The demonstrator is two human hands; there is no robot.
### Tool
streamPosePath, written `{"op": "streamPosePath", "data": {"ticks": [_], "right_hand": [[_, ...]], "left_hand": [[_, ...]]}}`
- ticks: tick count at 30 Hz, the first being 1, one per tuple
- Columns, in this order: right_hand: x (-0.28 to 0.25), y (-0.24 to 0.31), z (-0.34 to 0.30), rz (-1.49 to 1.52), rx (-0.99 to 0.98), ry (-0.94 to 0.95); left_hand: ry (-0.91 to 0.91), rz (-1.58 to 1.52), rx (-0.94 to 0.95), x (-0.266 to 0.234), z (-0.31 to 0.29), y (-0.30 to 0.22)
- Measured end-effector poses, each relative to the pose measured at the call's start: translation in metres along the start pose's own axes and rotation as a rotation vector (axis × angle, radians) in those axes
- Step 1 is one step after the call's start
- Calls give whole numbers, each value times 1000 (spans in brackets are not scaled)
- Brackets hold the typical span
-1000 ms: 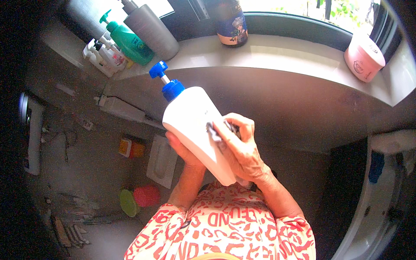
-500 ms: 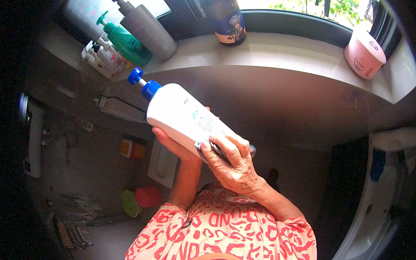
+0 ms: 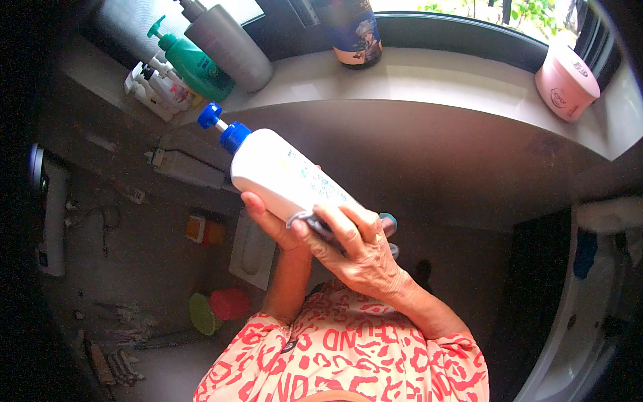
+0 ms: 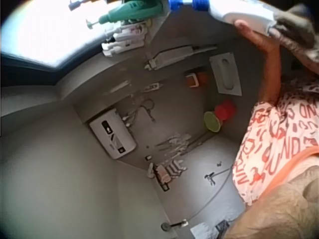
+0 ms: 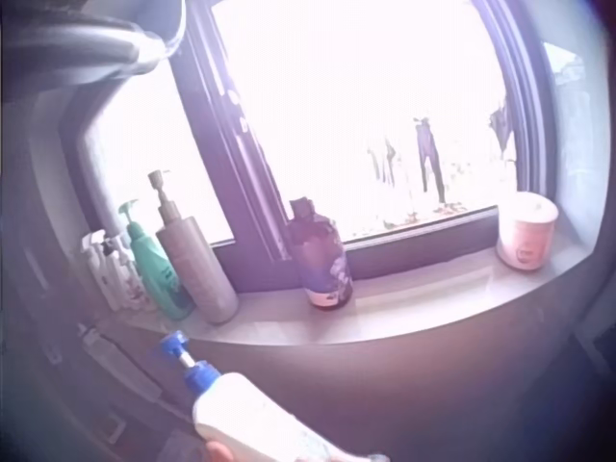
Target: The person wipes a white pump bottle with a cloth, rotating it to clean all sides, then places it on the windowsill. They then pick up a dark bottle and wipe it thoroughly with the same cloth, rotating it to cover the entire surface. Finally, they pick up the white bottle again and continue wiping it.
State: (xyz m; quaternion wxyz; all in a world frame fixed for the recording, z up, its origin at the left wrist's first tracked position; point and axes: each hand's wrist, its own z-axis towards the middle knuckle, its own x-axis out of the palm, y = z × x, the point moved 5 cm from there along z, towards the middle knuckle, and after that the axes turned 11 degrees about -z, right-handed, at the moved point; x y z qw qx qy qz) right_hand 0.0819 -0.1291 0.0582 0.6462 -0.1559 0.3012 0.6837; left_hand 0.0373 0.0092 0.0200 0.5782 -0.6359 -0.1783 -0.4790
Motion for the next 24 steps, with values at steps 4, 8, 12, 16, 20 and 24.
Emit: {"op": "streamPosePath", "data": {"ticks": [4, 8, 12, 16, 20, 24], "right_hand": [[4, -1, -20, 92, 5, -87], [6, -32, -34, 330, 308, -112], [25, -50, -48, 790, 760, -36], [35, -50, -49, 1429, 1189, -104], [46, -47, -50, 1412, 1221, -257], [52, -52, -55, 1254, 1130, -363]], "left_hand": [[46, 97, 85, 14, 0, -10], [80, 34, 107, 16, 2, -4], [144, -15, 89, 17, 0, 1], [219, -15, 38, 25, -10, 4], [64, 94, 66, 25, -8, 4], [84, 169, 32, 20, -28, 9]]}}
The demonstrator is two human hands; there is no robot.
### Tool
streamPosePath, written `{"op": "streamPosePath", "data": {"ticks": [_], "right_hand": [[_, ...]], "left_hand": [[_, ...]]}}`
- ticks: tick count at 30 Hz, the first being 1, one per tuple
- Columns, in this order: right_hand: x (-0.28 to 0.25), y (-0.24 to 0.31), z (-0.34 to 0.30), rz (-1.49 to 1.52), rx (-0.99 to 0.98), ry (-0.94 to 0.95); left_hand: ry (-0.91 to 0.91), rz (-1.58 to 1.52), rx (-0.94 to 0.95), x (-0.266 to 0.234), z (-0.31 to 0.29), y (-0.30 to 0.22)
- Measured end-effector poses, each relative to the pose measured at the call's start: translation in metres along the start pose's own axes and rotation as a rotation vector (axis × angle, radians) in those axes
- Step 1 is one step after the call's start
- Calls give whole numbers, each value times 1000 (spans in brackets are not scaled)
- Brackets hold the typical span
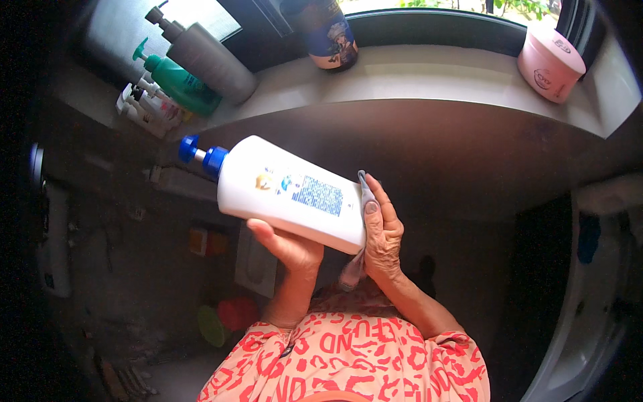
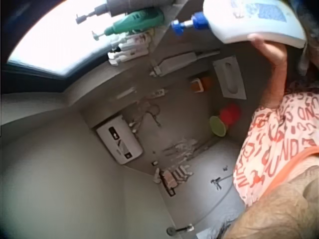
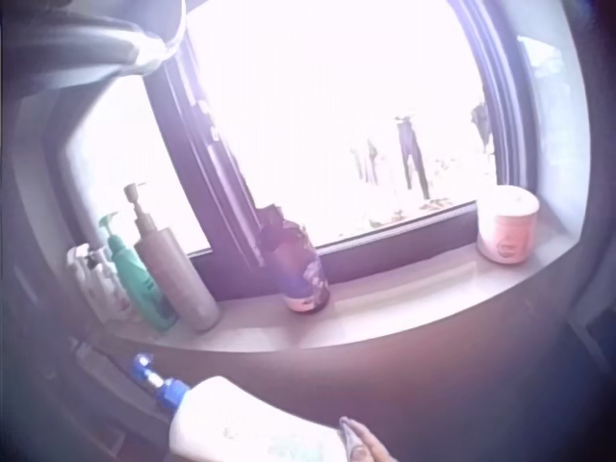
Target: The person wipes a white pump bottle with a cloth, rotating it to clean all sides, then places it on the windowsill. They then pick up a dark bottle and wipe it thoroughly with the same cloth, rotating it to cover the entire surface. Finally, they pick up the white bottle again and continue wiping it.
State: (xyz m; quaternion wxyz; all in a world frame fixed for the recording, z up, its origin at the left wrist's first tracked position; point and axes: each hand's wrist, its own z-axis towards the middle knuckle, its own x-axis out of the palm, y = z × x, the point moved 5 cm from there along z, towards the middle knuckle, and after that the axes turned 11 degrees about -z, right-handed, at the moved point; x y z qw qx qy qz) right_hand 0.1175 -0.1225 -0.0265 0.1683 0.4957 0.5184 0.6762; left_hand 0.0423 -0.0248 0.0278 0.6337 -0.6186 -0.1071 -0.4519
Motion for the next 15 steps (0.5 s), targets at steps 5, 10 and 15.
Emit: {"op": "streamPosePath", "data": {"ticks": [5, 10, 15], "right_hand": [[-1, -2, 5, 69, 48, -113], [-7, -12, 19, 66, 193, -158], [1, -13, 9, 91, 247, -114]], "left_hand": [[-29, 24, -100, -6, 0, 6], [-143, -118, -115, -4, -5, 12], [-136, -94, -72, -10, -3, 12]]}}
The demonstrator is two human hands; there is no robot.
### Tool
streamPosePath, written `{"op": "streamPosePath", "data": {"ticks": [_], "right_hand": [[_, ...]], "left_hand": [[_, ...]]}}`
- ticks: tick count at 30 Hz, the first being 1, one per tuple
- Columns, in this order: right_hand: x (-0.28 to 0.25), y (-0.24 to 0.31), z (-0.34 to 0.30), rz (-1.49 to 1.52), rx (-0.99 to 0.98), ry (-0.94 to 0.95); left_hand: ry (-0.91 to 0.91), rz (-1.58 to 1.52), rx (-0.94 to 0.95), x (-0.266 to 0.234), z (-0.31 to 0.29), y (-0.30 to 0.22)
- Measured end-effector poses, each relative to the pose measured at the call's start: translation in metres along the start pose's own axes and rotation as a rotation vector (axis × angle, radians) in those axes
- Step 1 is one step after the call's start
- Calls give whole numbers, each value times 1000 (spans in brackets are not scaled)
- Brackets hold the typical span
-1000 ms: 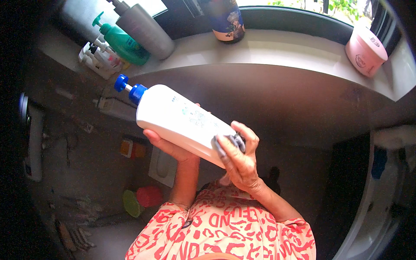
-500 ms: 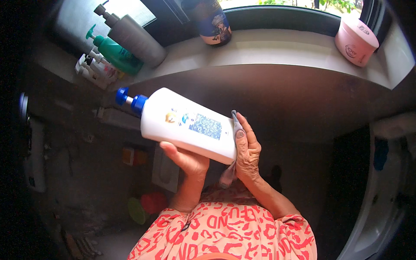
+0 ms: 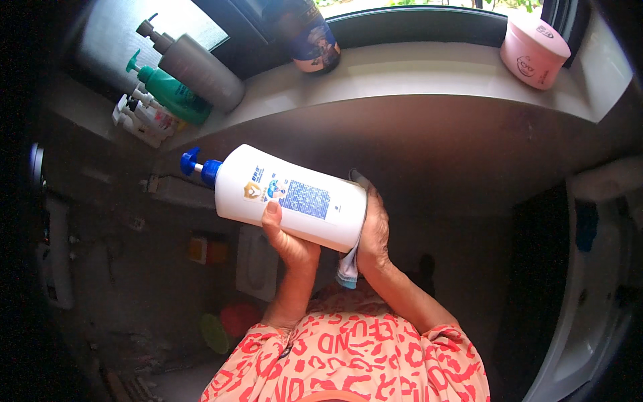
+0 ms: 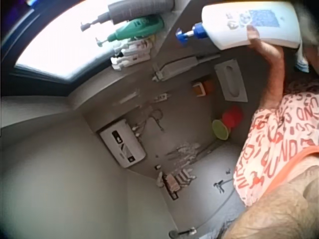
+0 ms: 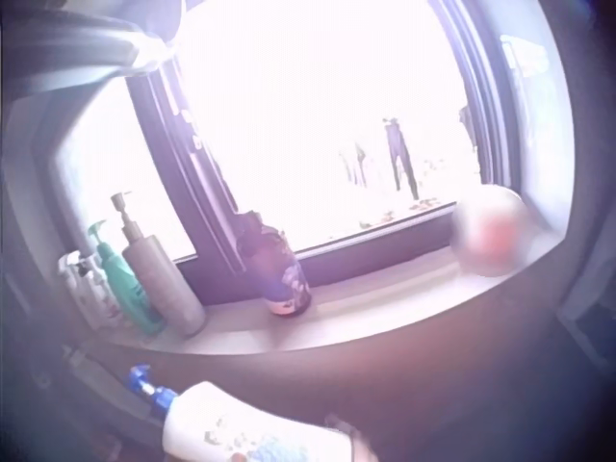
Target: The person wipes a white pump bottle with a cloth, rotating it to clean all sides, then places it on the windowsill. They then pick up a dark bottle and wipe it thoroughly with the same cloth, rotating it to cover the entire surface. Finally, they pick up the white bottle again and continue wiping it.
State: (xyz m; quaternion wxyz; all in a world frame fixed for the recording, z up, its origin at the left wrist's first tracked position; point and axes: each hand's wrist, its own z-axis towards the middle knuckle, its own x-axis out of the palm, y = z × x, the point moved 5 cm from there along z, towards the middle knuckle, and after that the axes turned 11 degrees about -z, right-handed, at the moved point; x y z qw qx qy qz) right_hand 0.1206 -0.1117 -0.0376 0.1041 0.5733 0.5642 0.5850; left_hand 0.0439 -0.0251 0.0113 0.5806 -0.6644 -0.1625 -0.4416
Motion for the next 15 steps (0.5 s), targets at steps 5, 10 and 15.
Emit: {"op": "streamPosePath", "data": {"ticks": [5, 10, 15], "right_hand": [[-1, 0, -19, -229, 86, 165], [-1, 20, -46, -642, -225, 339], [1, 66, -43, -874, -912, 145]], "left_hand": [[9, 42, 117, -11, 10, -4], [37, -1, 91, -7, 16, -30], [272, -141, 2, 5, 10, -37]]}}
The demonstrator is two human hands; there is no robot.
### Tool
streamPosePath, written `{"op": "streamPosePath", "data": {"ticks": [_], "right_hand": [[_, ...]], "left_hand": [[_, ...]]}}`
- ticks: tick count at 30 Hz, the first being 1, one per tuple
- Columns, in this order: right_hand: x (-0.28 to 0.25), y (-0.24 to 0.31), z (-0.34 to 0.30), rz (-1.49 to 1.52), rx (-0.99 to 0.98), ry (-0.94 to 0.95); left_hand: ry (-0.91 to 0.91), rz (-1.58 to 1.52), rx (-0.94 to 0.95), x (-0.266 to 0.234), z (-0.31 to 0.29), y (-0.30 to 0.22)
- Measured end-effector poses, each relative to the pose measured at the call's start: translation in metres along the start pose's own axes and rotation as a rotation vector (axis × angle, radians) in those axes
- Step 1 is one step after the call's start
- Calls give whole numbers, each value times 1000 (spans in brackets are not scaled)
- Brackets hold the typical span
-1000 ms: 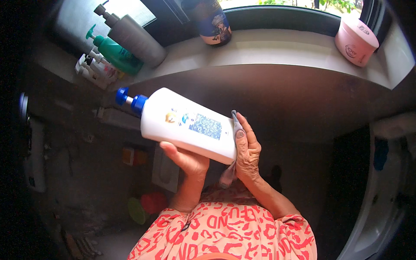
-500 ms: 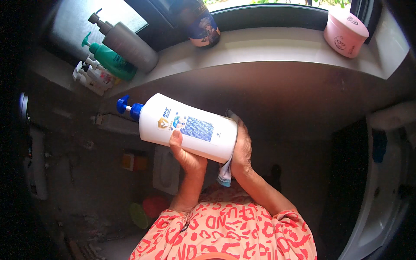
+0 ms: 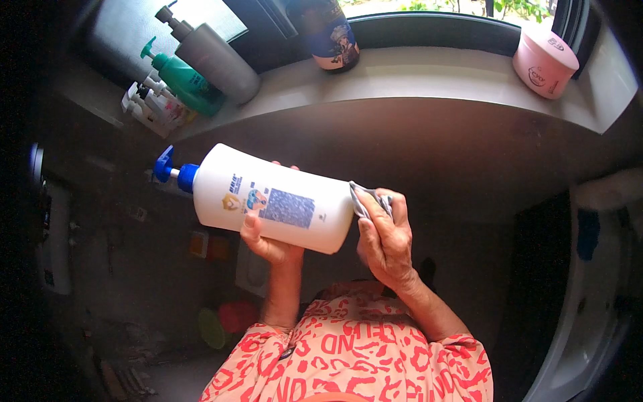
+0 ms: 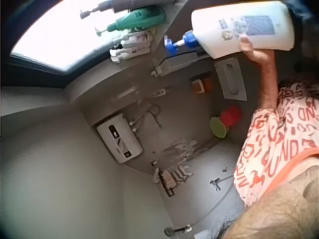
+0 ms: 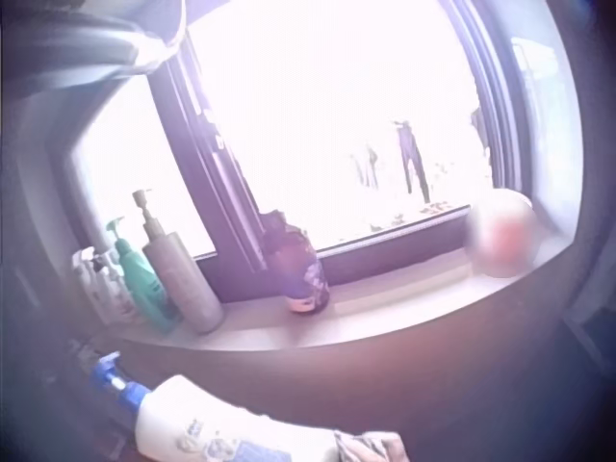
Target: The person wipes a white pump bottle with a cloth, rotating it to clean all sides, then places it on the windowsill. They then pick up a dark bottle and wipe it thoroughly with the same cloth, rotating it to cover the entire surface. Finally, they pick up the white bottle again and continue wiping it.
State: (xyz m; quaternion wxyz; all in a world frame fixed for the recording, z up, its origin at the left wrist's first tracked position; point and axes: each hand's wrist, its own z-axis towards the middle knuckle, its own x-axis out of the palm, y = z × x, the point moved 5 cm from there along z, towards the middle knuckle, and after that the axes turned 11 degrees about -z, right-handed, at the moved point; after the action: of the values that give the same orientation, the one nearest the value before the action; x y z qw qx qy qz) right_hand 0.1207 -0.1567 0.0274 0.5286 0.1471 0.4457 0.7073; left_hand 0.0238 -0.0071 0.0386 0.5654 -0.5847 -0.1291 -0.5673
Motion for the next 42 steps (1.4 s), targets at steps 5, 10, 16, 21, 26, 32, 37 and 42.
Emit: {"op": "streamPosePath", "data": {"ticks": [5, 10, 16, 21, 26, 32, 37, 42], "right_hand": [[1, -4, 12, 24, -55, 170], [1, 5, 27, -78, -194, 270], [-4, 11, 30, -98, -264, 217], [-12, 8, 15, -47, -315, 181], [-9, 17, 28, -75, -320, 235], [-4, 28, 47, -17, -305, 289], [6, 12, 54, 369, 66, 390], [-3, 28, 54, 38, -372, 177]], "left_hand": [[136, -57, -186, 5, -9, 7], [141, -86, -264, 2, -20, 17], [187, -95, -270, 4, -19, 18], [157, -154, -305, 13, -18, 21], [219, -228, -395, -20, -27, 28], [180, -312, -492, -30, -43, 36], [186, -185, -484, -34, -48, 37], [110, -74, -514, -25, -43, 42]]}}
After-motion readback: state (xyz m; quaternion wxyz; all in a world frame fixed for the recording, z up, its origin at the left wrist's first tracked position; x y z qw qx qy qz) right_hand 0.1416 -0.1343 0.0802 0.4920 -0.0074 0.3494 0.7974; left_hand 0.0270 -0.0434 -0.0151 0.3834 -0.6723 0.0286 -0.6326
